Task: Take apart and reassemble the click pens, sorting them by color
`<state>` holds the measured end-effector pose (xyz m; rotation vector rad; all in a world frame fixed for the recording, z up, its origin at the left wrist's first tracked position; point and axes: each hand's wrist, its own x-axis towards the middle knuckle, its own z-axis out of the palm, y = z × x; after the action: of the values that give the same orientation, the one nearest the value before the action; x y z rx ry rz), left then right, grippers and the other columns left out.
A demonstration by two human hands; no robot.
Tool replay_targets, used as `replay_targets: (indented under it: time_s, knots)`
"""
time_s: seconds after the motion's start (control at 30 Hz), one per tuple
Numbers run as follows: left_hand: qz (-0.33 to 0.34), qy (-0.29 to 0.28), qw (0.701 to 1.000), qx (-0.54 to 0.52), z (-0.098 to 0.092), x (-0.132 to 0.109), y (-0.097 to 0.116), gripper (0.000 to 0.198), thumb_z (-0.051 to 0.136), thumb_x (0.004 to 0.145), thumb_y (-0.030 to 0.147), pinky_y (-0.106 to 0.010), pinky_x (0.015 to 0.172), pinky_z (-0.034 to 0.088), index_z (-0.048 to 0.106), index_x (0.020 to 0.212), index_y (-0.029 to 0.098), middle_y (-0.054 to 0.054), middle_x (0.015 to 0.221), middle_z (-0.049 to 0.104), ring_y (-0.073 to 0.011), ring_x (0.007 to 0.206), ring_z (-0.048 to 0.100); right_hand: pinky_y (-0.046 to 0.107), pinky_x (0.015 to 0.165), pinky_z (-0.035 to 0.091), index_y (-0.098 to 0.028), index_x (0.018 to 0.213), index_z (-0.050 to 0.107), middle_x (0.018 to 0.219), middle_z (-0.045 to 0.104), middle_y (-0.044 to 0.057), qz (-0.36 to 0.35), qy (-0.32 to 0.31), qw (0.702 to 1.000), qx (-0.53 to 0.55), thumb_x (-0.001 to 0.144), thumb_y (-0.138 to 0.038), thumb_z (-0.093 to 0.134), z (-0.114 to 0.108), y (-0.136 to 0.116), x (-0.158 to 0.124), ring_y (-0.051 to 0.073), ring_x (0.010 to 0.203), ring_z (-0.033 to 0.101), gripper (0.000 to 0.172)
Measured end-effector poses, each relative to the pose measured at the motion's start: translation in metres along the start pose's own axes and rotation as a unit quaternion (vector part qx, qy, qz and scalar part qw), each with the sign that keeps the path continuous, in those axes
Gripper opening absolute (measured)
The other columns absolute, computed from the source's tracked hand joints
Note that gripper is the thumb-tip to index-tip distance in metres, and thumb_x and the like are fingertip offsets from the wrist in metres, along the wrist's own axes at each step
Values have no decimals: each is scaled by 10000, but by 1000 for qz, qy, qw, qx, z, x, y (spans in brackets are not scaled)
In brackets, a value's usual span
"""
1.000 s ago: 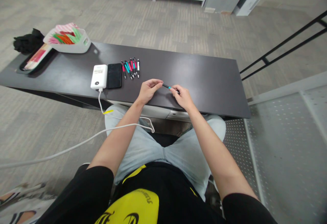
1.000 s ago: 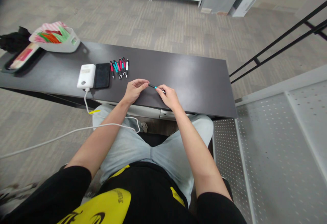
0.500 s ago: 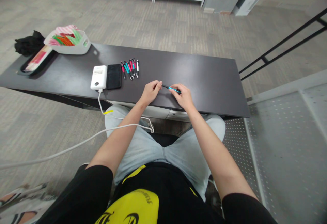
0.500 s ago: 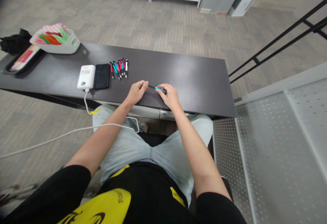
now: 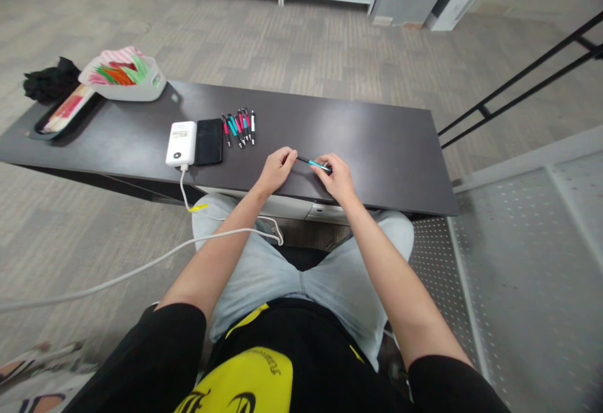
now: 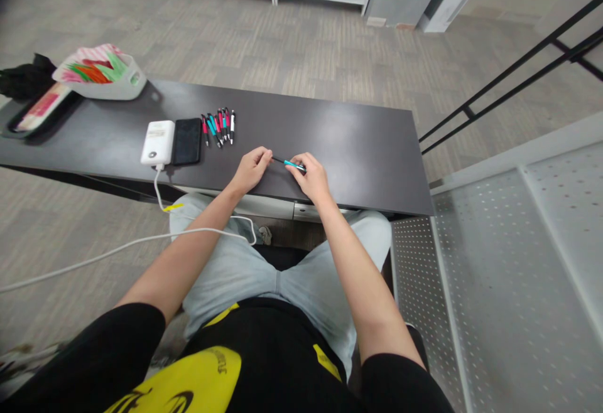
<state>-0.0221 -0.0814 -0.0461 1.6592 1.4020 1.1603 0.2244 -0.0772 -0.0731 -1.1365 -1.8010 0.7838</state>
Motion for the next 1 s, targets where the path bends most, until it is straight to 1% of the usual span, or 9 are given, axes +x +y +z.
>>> replay_targets:
  time_s: [0.07,0.13,0.2,0.3,0.4,0.5,0.6,0.83,1.0]
  knots:
    - [1,-3,1000,-2,0,0,0,384,728,1169,326,-496,956,628,706,786,347,-39,846,774,-327,891,739,641,1112,704,-392,999,813,1182,935,135,5,-4,1000,-7,1092,-637,816,-1,-1,0,431,1130,872,262]
    - [5,-5,1000,-7,0,0,-1,380,757,1166,366,-502,974,629,715,788,353,-46,857,776,-336,912,747,652,1138,686,-397,973,817,1181,944,134,14,-10,1000,-12,1105,-690,786,-1,-2,1,443,1143,875,323]
    - [12,-6,1000,-15,1,0,-1,407,780,1160,472,-511,970,629,714,774,362,-56,851,763,-347,913,744,656,1112,675,-402,939,819,1091,934,123,21,-12,1000,-9,1106,-784,772,-2,-4,2,451,1096,875,420]
    - [24,-5,999,-29,2,0,-2,503,790,1131,695,-535,969,626,707,751,376,-79,851,753,-371,914,734,625,1031,671,-410,879,811,893,873,87,34,-21,999,17,1085,-927,753,-3,-10,4,431,961,855,560]
    - [36,-6,999,-41,3,0,-2,562,777,1083,834,-560,979,617,710,749,387,-99,865,760,-391,922,716,573,939,663,-406,844,806,803,835,60,55,-32,997,38,1044,-1005,763,-6,-17,4,397,869,816,633]
    - [45,-10,998,-45,3,-2,-2,548,771,1067,835,-563,981,618,721,755,388,-110,889,775,-392,934,714,520,832,628,-395,837,809,765,808,42,77,-36,995,48,1000,-1016,815,-8,-20,3,357,797,767,642]
    - [53,-16,998,-39,2,-3,-1,505,758,1078,790,-564,998,621,730,772,389,-114,914,785,-395,959,721,486,772,585,-387,841,817,742,783,29,93,-44,993,59,987,-1003,839,-9,-21,3,328,762,723,633]
    - [68,-17,997,-40,3,-4,2,544,732,1068,845,-568,991,596,708,779,384,-122,914,755,-399,953,701,469,770,523,-368,821,828,735,775,22,101,-64,990,79,967,-1002,858,-12,-20,8,295,731,664,651]
    - [61,-11,997,-47,3,-7,4,566,751,1044,893,-578,1031,592,739,786,390,-127,941,777,-413,987,712,445,705,489,-364,811,840,705,771,8,115,-97,984,98,907,-1030,903,-16,-20,14,268,687,625,676]
